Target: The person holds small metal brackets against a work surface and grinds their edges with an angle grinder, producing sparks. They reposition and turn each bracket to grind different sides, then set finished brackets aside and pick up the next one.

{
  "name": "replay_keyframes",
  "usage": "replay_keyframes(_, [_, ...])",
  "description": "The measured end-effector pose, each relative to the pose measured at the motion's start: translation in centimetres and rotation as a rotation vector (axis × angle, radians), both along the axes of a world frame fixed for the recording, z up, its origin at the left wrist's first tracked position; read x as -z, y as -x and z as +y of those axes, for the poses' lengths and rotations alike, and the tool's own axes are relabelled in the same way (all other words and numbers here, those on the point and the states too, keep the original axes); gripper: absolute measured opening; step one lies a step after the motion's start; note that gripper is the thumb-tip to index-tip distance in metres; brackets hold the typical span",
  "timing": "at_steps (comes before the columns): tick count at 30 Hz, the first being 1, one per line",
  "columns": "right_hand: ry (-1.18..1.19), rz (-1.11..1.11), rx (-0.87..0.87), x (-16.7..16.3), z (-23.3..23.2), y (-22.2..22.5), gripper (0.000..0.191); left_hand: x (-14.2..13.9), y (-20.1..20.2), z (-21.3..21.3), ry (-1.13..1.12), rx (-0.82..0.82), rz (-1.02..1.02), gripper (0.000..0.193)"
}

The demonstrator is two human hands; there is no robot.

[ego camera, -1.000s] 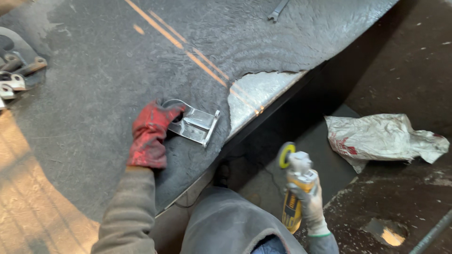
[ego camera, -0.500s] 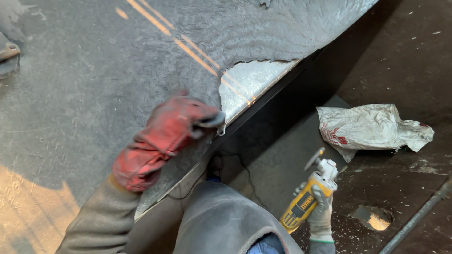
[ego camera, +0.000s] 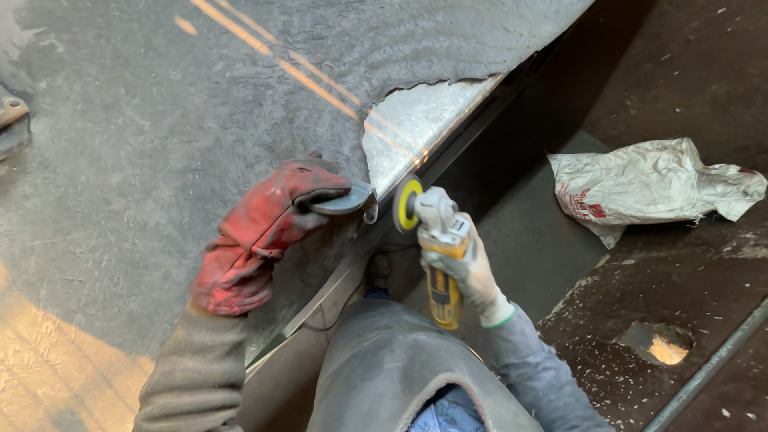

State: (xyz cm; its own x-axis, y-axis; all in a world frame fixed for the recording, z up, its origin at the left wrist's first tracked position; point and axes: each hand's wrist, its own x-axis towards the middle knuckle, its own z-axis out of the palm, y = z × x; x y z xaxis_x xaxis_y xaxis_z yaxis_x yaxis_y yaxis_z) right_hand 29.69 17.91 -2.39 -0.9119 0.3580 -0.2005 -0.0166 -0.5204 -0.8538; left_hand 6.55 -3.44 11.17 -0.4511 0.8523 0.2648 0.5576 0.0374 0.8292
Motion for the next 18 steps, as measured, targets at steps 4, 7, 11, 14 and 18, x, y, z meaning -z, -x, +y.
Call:
replay_keyframes(4, [-0.031, 0.070, -0.058, -1.0, -0.3, 2.6, 0.051, 0.3, 0.2, 0.3, 0.030, -0.007, 0.009, 0.040])
replay_keyframes(7, [-0.077, 0.070, -0.098, -0.8, -0.1, 3.7, 0.049, 0.4, 0.3, 0.2, 0.044, -0.010, 0.010, 0.040])
replay_keyframes(11, [-0.012, -0.018, -0.114, 0.0, -0.2, 3.5, 0.049, 0.5, 0.5, 0.1, 0.056, -0.008, 0.016, 0.040])
replay_keyframes(14, [-0.009, -0.130, -0.117, 0.6, -0.5, 2.4, 0.047, 0.5, 0.6, 0.1, 0.061, -0.003, 0.018, 0.041])
replay_keyframes(18, [-0.043, -0.212, -0.185, 1.0, -0.4, 1.6, 0.048, 0.6, 0.7, 0.3, 0.069, 0.009, 0.026, 0.041])
